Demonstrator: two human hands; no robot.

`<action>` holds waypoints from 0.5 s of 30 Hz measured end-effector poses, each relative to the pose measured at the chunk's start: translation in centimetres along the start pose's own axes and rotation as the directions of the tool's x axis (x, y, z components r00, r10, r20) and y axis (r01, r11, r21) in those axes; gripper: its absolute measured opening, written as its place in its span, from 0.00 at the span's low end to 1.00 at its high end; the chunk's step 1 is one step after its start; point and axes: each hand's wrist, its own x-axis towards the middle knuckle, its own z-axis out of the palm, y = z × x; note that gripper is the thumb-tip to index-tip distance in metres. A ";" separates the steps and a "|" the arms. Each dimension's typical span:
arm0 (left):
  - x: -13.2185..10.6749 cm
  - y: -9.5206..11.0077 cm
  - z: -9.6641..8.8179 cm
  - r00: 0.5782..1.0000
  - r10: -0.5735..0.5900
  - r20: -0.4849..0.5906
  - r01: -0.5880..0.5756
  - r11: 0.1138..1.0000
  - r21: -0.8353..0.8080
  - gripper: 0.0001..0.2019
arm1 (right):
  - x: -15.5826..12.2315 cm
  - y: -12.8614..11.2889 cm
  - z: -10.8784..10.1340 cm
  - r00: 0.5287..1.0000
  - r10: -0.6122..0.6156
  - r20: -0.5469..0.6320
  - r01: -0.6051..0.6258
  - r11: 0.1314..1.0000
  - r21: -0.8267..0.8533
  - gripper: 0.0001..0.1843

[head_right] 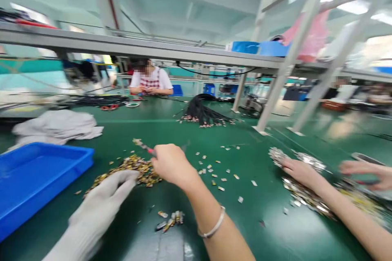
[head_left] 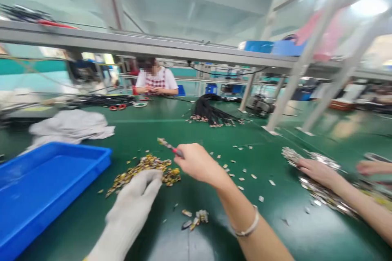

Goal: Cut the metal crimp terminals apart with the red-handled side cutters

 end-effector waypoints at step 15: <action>0.3 -0.5 -3.2 0.887 -0.375 -0.268 0.351 0.927 -0.134 0.19 | -4.3 -0.1 2.7 0.931 0.044 0.362 -0.037 0.999 -0.026 0.02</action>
